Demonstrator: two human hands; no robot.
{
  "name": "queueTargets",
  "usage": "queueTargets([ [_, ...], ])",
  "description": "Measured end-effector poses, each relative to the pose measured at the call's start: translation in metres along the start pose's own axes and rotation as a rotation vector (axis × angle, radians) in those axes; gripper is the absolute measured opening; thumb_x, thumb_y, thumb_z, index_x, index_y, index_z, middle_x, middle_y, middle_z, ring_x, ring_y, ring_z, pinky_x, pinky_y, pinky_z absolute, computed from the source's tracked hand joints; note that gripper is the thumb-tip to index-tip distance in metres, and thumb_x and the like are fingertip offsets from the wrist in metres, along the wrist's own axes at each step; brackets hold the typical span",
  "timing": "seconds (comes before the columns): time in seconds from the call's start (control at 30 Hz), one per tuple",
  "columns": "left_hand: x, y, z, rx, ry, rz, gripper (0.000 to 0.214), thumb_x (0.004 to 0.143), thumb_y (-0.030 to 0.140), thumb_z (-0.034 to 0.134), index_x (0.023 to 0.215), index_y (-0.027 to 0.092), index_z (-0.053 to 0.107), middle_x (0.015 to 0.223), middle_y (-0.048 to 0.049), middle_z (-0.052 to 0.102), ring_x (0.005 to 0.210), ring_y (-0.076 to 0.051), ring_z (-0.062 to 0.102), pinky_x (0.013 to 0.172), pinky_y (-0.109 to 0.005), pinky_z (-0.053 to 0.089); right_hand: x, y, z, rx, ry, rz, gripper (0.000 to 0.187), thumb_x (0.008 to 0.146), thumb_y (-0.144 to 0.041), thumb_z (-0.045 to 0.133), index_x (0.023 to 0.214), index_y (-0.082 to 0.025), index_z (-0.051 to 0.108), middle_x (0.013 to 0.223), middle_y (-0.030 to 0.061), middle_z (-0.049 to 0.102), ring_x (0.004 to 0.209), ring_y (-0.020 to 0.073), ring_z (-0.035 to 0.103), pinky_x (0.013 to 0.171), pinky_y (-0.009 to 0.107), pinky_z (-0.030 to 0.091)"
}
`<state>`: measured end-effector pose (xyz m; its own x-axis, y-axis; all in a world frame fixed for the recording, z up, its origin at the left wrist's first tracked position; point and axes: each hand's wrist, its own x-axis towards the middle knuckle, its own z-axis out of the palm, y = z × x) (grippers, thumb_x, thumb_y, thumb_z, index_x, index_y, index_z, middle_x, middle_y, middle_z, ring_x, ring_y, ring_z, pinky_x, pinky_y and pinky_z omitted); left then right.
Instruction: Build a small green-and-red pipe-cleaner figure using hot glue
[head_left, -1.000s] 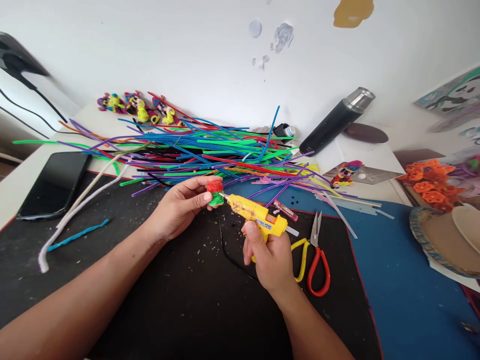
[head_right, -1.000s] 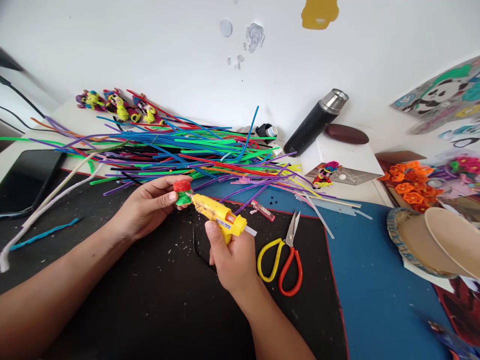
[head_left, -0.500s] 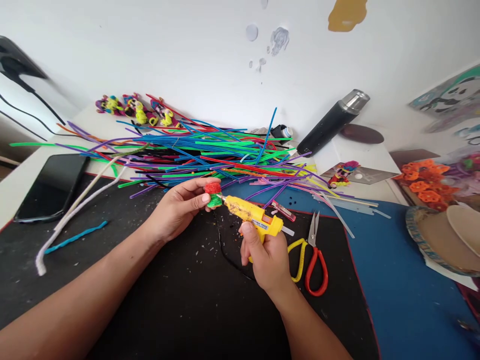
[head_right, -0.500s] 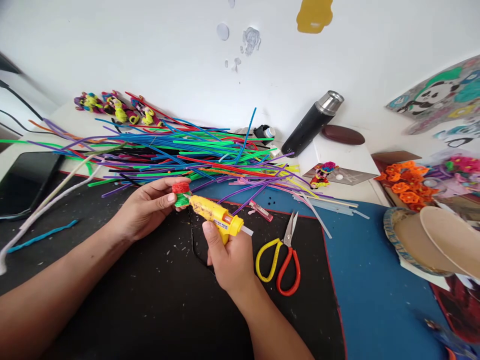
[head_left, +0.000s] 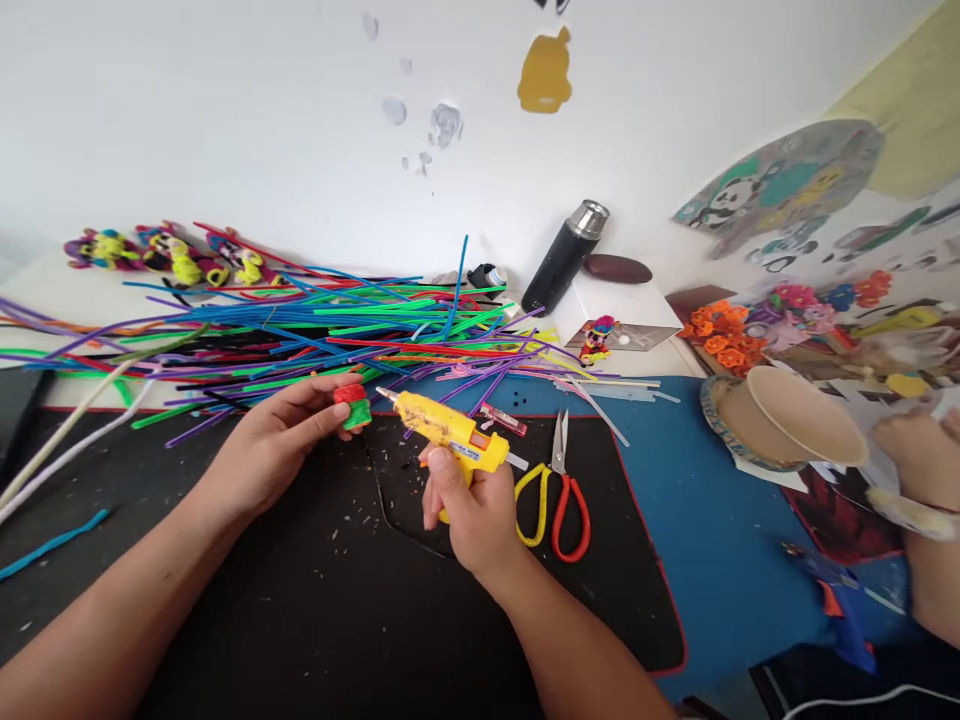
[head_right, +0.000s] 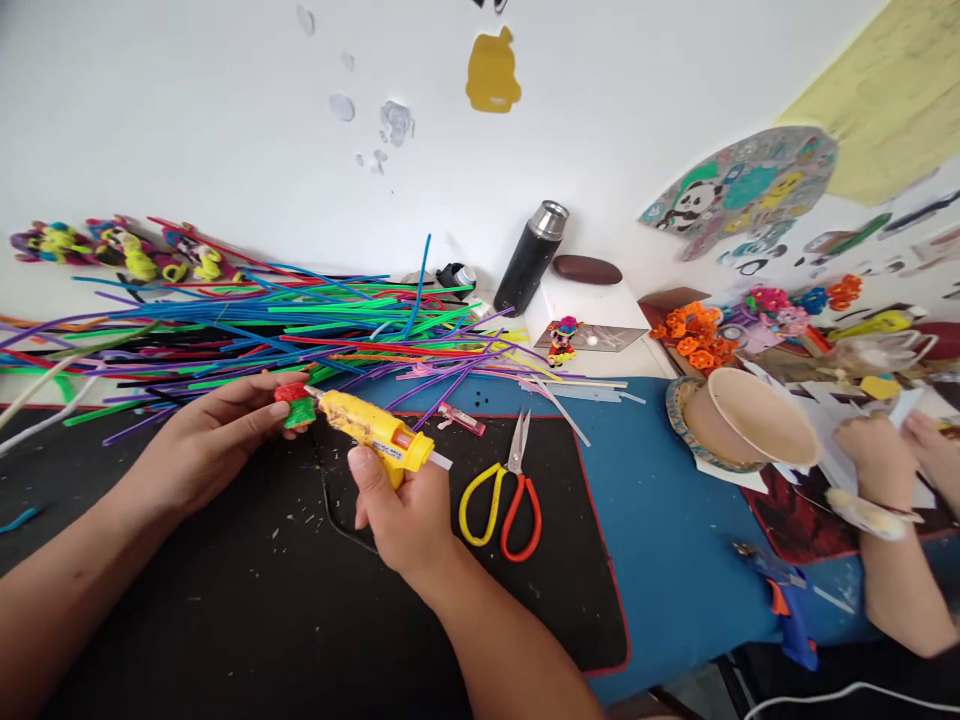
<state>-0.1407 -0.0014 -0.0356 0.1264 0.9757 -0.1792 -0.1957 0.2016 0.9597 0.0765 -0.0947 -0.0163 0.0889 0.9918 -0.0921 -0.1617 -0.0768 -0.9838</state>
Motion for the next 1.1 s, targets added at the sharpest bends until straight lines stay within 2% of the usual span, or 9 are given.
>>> queueTargets([
  [0.17,-0.001,0.018,-0.01,0.139,-0.027,0.053,0.042,0.076,0.045,0.106,0.108,0.022,0.092,0.105,-0.008,0.085,0.09,-0.025,0.072,0.08,-0.032,0.059,0.005,0.0,-0.005,0.083,0.088,-0.065,0.066,0.094,-0.086,0.073,0.088,-0.02,0.068,0.047,-0.0067,0.053,0.039,0.0125,0.054,0.047,0.026,0.046],
  [0.3,-0.01,0.023,-0.021,0.259,-0.148,0.01,0.043,0.077,0.044,0.105,0.11,0.02,0.09,0.106,-0.0119,0.086,0.093,-0.027,0.076,0.081,-0.032,0.061,0.011,-0.005,-0.008,0.122,0.137,-0.042,0.07,0.09,-0.09,0.074,0.087,-0.02,0.067,0.046,-0.0076,0.052,0.037,0.0125,0.055,0.046,0.025,0.044],
  [0.4,-0.021,0.02,-0.025,0.402,-0.241,-0.049,0.05,0.076,0.055,0.103,0.112,0.022,0.09,0.111,-0.013,0.087,0.096,-0.03,0.079,0.082,-0.034,0.064,0.011,-0.008,-0.007,0.127,0.138,-0.022,0.072,0.086,-0.091,0.076,0.086,-0.02,0.067,0.046,-0.0079,0.051,0.037,0.0124,0.055,0.046,0.025,0.044],
  [0.53,-0.033,0.015,-0.025,0.673,-0.267,-0.094,0.062,0.079,0.073,0.09,0.121,0.026,0.086,0.121,-0.0101,0.087,0.108,-0.035,0.08,0.096,-0.042,0.065,0.007,-0.006,-0.003,0.108,0.097,-0.019,0.075,0.086,-0.094,0.074,0.085,-0.019,0.069,0.045,-0.0071,0.052,0.038,0.0122,0.055,0.046,0.024,0.044],
  [0.63,-0.034,0.013,-0.024,0.843,-0.223,0.003,0.067,0.085,0.08,0.077,0.124,0.027,0.086,0.123,-0.0119,0.086,0.11,-0.038,0.079,0.101,-0.048,0.064,0.005,-0.001,-0.001,0.092,0.065,-0.022,0.073,0.088,-0.092,0.073,0.084,-0.019,0.069,0.044,-0.0069,0.052,0.037,0.012,0.054,0.046,0.024,0.044],
  [0.77,-0.03,0.011,-0.03,1.017,-0.173,0.182,0.061,0.09,0.078,0.068,0.117,0.027,0.088,0.127,-0.0145,0.085,0.119,-0.042,0.076,0.112,-0.056,0.058,0.005,0.002,0.001,0.087,0.049,-0.027,0.071,0.09,-0.09,0.073,0.087,-0.019,0.071,0.044,-0.007,0.052,0.037,0.0124,0.055,0.046,0.024,0.044],
  [0.9,-0.025,0.013,-0.034,1.047,-0.164,0.267,0.052,0.092,0.074,0.07,0.116,0.032,0.089,0.125,-0.0129,0.085,0.114,-0.042,0.077,0.103,-0.051,0.06,0.004,0.0,0.003,0.1,0.032,-0.026,0.072,0.09,-0.091,0.071,0.079,-0.02,0.066,0.045,-0.0058,0.052,0.038,0.011,0.053,0.045,0.023,0.042],
  [0.97,-0.022,0.016,-0.028,1.057,-0.092,0.342,0.048,0.093,0.072,0.071,0.116,0.034,0.088,0.123,-0.0116,0.085,0.113,-0.042,0.076,0.099,-0.05,0.059,0.002,-0.001,0.004,0.123,0.012,-0.026,0.07,0.092,-0.088,0.072,0.077,-0.02,0.065,0.045,-0.0056,0.053,0.038,0.0103,0.053,0.046,0.022,0.042],
  [1.1,-0.009,0.022,0.006,1.061,-0.213,0.413,0.038,0.098,0.061,0.068,0.115,0.032,0.086,0.115,-0.011,0.085,0.108,-0.04,0.074,0.099,-0.051,0.058,-0.002,-0.004,0.005,0.207,-0.024,-0.053,0.066,0.092,-0.085,0.075,0.081,-0.021,0.065,0.049,-0.0072,0.052,0.04,0.0096,0.052,0.046,0.021,0.043],
])
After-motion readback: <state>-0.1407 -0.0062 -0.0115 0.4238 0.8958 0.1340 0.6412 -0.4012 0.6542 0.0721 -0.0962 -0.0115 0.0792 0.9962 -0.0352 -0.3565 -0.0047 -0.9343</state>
